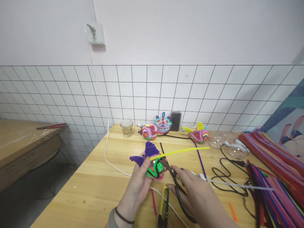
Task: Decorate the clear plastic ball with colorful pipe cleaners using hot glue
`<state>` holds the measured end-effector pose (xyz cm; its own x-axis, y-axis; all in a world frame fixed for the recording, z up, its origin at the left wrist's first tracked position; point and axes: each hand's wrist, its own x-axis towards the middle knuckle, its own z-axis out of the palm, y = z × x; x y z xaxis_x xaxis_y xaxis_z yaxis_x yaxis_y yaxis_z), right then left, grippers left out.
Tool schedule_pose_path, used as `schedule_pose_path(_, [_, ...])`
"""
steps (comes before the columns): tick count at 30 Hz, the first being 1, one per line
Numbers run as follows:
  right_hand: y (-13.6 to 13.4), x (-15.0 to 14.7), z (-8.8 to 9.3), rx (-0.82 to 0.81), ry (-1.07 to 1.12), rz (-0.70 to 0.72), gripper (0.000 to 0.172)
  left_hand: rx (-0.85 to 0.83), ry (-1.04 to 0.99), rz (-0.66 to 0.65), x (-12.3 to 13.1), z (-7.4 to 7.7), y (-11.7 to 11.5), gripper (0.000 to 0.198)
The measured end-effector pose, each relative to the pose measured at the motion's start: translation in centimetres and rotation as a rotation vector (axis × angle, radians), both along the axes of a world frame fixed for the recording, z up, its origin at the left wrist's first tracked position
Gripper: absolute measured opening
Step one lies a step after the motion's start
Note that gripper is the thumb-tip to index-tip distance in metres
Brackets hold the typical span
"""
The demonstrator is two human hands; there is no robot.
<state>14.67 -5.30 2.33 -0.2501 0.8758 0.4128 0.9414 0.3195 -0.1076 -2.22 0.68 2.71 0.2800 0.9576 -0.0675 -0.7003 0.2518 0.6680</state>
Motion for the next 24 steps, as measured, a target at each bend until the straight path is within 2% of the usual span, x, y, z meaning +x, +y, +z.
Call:
schedule_pose_path(6, [-0.1, 0.5, -0.5, -0.033, 0.099, -0.028, 0.034, -0.073, -0.156, -0.068, 0.1, 0.4, 0.0, 0.058])
schedule_pose_path(9, [0.0, 0.6, -0.8, 0.029, 0.104, -0.021, 0.035, -0.064, -0.205, -0.086, 0.0, 0.6, -0.1, 0.060])
schedule_pose_path(14, [0.0, 0.7, -1.0, 0.121, 0.102, 0.007, 0.038, -0.008, -0.179, -0.111, 0.0, 0.1, -0.2, 0.054])
schedule_pose_path(20, [-0.5, 0.3, -0.8, -0.010, 0.240, 0.033, 0.029, 0.032, 0.004, -0.097, 0.2, -0.5, -0.1, 0.033])
schedule_pose_path(24, [-0.8, 0.1, -0.7, -0.034, 0.269, 0.044, 0.029, 0.023, 0.042, -0.104, 0.5, -0.3, -0.3, 0.033])
